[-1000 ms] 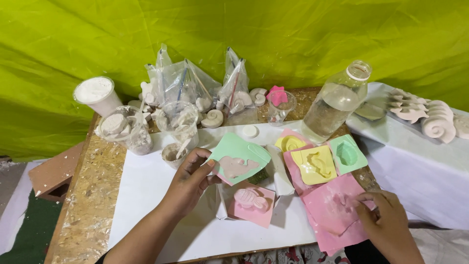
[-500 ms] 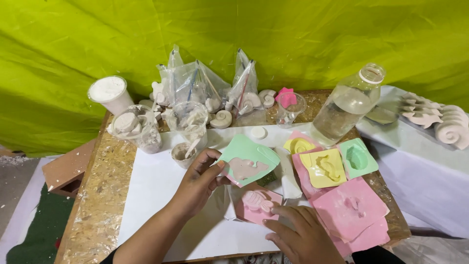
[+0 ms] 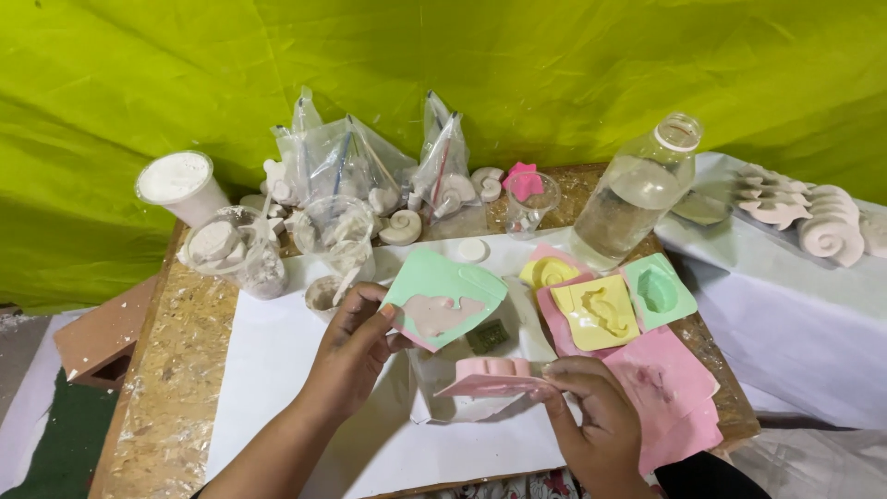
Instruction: Demolding various cast objects, including a star and a shell, from flexible silicone molds on a workshop table.
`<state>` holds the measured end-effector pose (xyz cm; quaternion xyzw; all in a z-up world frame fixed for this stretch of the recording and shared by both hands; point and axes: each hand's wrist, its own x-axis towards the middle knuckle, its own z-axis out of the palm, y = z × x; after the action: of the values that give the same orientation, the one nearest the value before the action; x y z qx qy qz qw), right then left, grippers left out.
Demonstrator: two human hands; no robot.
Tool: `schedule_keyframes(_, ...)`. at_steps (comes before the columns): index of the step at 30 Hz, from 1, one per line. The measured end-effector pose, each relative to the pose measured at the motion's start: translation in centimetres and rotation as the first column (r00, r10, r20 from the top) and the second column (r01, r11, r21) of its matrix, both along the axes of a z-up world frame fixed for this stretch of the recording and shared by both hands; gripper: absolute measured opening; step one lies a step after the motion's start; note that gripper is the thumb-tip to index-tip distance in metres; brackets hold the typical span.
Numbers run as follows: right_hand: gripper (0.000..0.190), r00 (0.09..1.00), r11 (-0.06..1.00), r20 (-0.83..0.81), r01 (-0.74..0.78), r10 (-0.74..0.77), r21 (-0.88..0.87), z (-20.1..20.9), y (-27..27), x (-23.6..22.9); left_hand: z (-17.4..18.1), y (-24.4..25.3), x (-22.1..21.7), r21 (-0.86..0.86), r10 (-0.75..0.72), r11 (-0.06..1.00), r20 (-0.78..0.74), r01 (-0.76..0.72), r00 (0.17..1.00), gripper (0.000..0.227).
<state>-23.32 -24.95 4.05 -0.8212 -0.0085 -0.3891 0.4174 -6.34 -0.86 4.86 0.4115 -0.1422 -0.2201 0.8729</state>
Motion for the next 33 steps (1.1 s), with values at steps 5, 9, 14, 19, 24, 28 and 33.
schedule_keyframes(5,0.007,0.998,0.919,-0.059,0.006,0.019,0.395,0.6,-1.7,-1.7,0.1,0.1,0.3,0.043,0.024,0.999,-0.021,-0.024,0.999,0.005)
schedule_keyframes(9,0.007,0.98,0.902,0.046,0.157,-0.192,0.402,1.2,-4.4,-2.9,0.1,0.0,0.2,0.021,-0.004,1.0,0.019,0.004,1.0,0.005)
schedule_keyframes(14,0.012,0.849,0.795,0.067,0.46,-0.524,0.395,3.6,-7.5,-3.3,-0.2,-0.1,0.2,0.052,0.017,0.999,-0.013,-0.017,1.0,0.004)
schedule_keyframes(19,0.009,0.811,0.796,-0.045,0.582,-0.584,0.164,5.7,-13.6,-2.6,-0.2,0.0,0.3,0.049,0.032,0.998,-0.039,-0.03,0.999,0.005)
schedule_keyframes(24,0.009,0.853,0.845,-0.128,0.46,-0.506,-0.274,4.7,-20.5,1.9,-0.3,-0.2,0.1,0.054,0.017,0.998,-0.036,-0.015,0.999,0.003)
schedule_keyframes(28,0.017,0.922,0.865,-0.113,0.299,-0.371,-0.403,3.0,-22.3,5.7,-0.2,-0.2,0.1,0.077,0.002,0.997,-0.024,0.0,1.0,0.006)
schedule_keyframes(33,0.025,0.76,0.969,-0.612,0.241,-0.218,-0.047,5.2,-19.6,7.3,-0.3,-0.2,0.2,0.064,0.006,0.998,0.003,-0.006,1.0,0.005)
